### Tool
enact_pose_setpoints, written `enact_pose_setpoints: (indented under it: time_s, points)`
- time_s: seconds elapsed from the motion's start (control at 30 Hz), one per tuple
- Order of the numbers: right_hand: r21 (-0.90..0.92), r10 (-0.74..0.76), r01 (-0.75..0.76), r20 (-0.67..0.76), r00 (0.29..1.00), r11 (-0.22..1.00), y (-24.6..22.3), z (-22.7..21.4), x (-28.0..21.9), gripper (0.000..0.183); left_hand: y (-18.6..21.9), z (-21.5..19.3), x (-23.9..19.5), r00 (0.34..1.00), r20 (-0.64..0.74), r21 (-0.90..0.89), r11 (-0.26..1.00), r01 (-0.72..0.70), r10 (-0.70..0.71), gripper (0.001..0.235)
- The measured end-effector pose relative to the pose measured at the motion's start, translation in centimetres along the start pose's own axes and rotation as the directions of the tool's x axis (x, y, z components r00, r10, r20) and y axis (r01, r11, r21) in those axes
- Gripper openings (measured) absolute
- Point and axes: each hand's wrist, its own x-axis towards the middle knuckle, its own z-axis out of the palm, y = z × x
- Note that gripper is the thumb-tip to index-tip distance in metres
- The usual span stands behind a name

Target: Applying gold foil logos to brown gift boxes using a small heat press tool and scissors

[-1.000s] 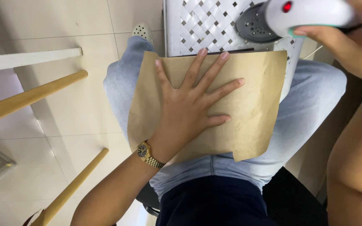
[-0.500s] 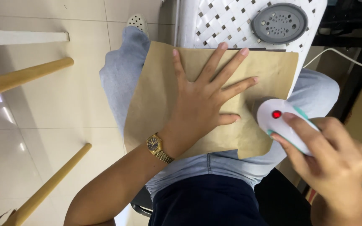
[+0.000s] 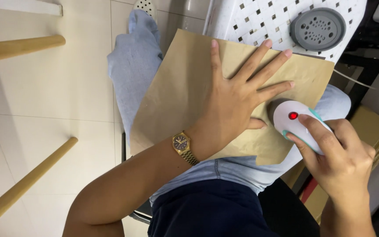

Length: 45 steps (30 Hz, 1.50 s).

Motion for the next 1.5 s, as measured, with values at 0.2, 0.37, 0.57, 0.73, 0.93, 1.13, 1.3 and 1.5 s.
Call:
enact_pose_setpoints:
  time_s: [0.2, 0.37, 0.57, 0.73, 0.93, 1.13, 1.3, 1.5]
  points:
    - [-0.046, 0.017, -0.018, -0.005, 1.000, 0.999, 0.2, 0.4, -0.1, 0.037, 0.1, 0.3, 0.0, 1.000, -0.020, -0.019, 1.000, 0.003, -0.003, 0.100]
    - [-0.031, 0.016, -0.016, 0.005, 1.000, 0.999, 0.2, 0.1, 0.0, 0.037, 0.1, 0.0, 0.1, 1.000, 0.013, -0.011, 1.000, 0.003, -0.002, 0.100]
    - [0.016, 0.016, -0.015, -0.010, 1.000, 1.000, 0.2, 0.1, 0.3, 0.038, 0.2, 0.3, 0.2, 0.999, -0.029, -0.043, 0.999, 0.018, -0.020, 0.102]
    - [-0.016, 0.028, -0.028, -0.018, 0.999, 0.999, 0.2, 0.2, 0.5, 0.038, 0.2, 0.4, 0.3, 1.000, -0.014, -0.045, 0.999, 0.014, -0.015, 0.101]
    - [-0.003, 0.048, -0.048, 0.005, 0.999, 0.999, -1.0, -0.3, 0.3, 0.039, 0.0, -0.2, 0.3, 1.000, 0.002, -0.040, 0.999, 0.009, -0.009, 0.101]
    - [-0.023, 0.097, -0.098, -0.045, 0.994, 0.995, -1.6, 0.1, 0.7, 0.038, 0.1, 0.1, 0.3, 1.000, -0.017, -0.038, 0.999, 0.010, -0.011, 0.104]
    - [-0.006, 0.110, -0.110, -0.044, 0.993, 0.994, -2.0, -0.1, 0.5, 0.038, 0.0, 0.1, 0.5, 1.000, -0.011, -0.043, 0.999, 0.005, -0.006, 0.102]
    - [-0.031, 0.119, -0.121, -0.068, 0.991, 0.992, -2.2, 0.0, 1.1, 0.035, 0.2, -0.2, 0.4, 0.998, 0.067, 0.046, 0.999, 0.007, -0.010, 0.107]
